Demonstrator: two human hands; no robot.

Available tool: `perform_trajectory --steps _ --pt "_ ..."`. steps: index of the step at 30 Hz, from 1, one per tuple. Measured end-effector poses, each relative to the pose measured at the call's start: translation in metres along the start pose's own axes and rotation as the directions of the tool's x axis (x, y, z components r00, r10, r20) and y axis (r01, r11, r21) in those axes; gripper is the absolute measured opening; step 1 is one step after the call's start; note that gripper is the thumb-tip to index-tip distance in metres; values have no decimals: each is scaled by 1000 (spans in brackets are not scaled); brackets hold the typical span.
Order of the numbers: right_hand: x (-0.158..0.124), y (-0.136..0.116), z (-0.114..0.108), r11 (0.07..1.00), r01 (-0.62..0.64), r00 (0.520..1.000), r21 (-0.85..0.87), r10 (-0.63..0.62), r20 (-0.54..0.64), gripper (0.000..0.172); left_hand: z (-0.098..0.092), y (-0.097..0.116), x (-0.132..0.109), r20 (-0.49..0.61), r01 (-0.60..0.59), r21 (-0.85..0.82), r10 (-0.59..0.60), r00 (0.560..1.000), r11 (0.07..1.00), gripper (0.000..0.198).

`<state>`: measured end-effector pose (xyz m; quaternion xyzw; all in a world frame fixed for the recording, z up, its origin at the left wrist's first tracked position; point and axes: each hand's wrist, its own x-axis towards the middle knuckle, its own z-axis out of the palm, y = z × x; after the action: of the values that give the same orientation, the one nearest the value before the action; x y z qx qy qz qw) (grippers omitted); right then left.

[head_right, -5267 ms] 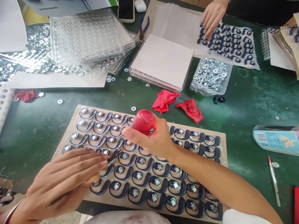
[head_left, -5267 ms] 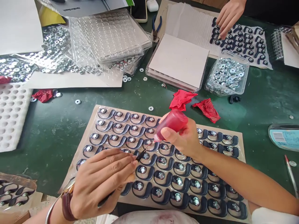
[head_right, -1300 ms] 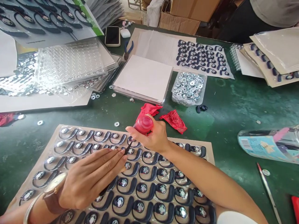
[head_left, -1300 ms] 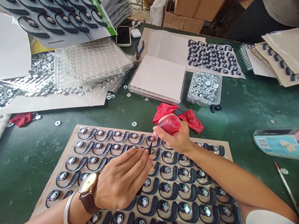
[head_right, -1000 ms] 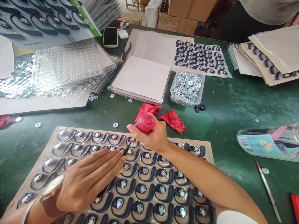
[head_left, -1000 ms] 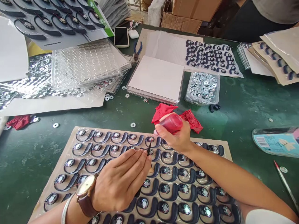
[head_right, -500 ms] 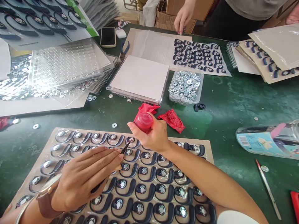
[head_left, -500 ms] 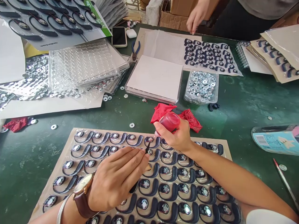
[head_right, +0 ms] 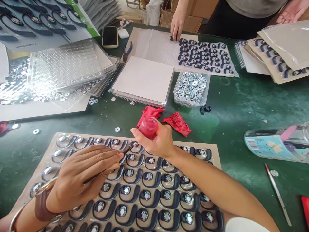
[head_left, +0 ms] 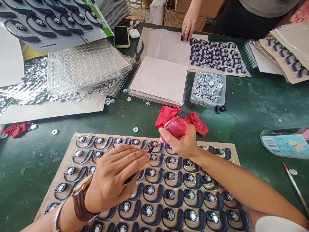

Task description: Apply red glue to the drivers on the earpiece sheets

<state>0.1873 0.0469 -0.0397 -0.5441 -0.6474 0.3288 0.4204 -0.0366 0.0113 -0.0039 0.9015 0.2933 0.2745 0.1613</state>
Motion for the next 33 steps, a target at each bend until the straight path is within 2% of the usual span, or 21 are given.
perform_trajectory --steps 5,10,13,15,18,21,23,29,33 --pt "-2 1 1 1000 -5 999 7 5 33 31 -3 -6 6 -41 107 -69 -110 993 992 25" --pt "-3 3 5 997 58 997 53 -61 51 28 -8 -12 14 -66 262 -114 -270 961 958 12" --pt "-3 1 4 994 80 996 80 -83 32 25 -9 -15 16 -65 309 -115 -317 946 944 11" --pt "-2 -4 1 992 76 997 99 -78 12 26 -9 -13 14 -92 279 -105 -289 953 955 11" --pt "0 -15 -6 992 26 997 126 -36 73 30 -10 -4 3 -118 111 -44 -115 986 993 16" --pt "-2 -23 -8 991 -31 992 129 15 125 32 -8 8 -15 -36 -64 47 65 997 997 25" --pt "-6 -23 -5 990 -49 994 133 35 106 30 -5 15 -27 24 -128 96 126 992 987 30" --pt "-18 -13 6 979 34 992 202 -57 109 21 6 25 -39 48 -179 173 173 984 969 37" --pt "-21 -10 8 981 85 990 173 -104 100 22 11 29 -41 32 -191 207 188 982 959 41"
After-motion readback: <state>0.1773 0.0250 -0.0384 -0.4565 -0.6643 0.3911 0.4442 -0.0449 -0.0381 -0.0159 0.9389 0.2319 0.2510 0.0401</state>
